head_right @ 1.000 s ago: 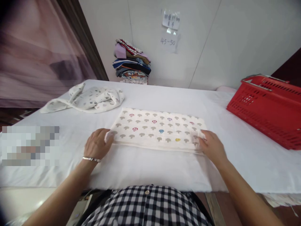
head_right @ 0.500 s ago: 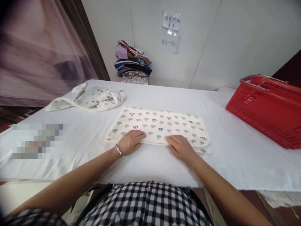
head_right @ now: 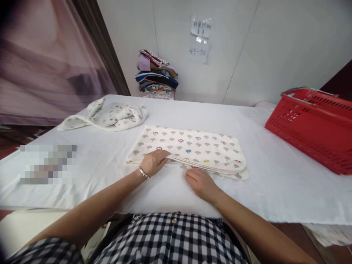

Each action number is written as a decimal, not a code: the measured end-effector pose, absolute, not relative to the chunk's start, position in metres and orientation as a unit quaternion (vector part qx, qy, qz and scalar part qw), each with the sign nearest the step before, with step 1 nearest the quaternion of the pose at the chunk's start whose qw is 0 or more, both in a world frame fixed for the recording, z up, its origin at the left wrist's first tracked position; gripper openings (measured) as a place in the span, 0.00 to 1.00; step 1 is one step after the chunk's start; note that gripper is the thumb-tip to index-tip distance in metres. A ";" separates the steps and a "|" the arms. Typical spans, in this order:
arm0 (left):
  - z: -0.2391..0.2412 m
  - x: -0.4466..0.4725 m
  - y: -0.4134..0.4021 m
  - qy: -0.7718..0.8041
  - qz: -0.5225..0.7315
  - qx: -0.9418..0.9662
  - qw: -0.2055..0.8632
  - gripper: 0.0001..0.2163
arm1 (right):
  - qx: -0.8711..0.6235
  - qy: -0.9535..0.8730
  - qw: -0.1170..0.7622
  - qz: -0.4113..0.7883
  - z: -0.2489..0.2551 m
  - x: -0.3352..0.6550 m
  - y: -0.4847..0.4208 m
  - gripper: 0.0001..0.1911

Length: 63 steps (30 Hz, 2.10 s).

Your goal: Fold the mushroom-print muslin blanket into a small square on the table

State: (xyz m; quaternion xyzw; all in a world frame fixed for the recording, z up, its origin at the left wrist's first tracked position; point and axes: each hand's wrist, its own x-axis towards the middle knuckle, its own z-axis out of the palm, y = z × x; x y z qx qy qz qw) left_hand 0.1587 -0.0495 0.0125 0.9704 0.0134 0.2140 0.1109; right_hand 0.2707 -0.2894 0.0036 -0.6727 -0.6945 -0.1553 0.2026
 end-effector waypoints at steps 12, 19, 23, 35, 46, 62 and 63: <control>0.005 0.158 -0.052 -0.042 0.268 0.958 0.089 0.12 | -0.768 -0.608 0.040 -0.199 0.004 0.275 -0.260 0.12; 0.007 0.159 -0.058 -0.070 0.264 0.959 0.072 0.14 | -0.749 -0.630 0.080 -0.189 0.002 0.275 -0.263 0.10; 0.004 0.161 -0.058 -0.068 0.270 0.958 0.063 0.14 | -0.732 -0.644 0.107 -0.194 0.006 0.272 -0.268 0.12; 0.000 0.158 -0.059 -0.072 0.270 0.957 0.073 0.16 | -0.762 -0.621 0.079 -0.166 0.008 0.259 -0.264 0.14; -0.001 0.160 -0.061 -0.057 0.293 0.954 0.042 0.11 | -0.730 -0.651 0.088 -0.189 0.011 0.255 -0.239 0.11; 0.013 0.138 -0.080 -0.108 0.266 0.957 0.051 0.15 | -0.723 -0.642 0.138 -0.216 0.007 0.250 -0.248 0.10; 0.013 0.136 -0.081 -0.118 0.260 0.957 0.053 0.15 | -0.725 -0.638 0.143 -0.216 0.007 0.250 -0.248 0.10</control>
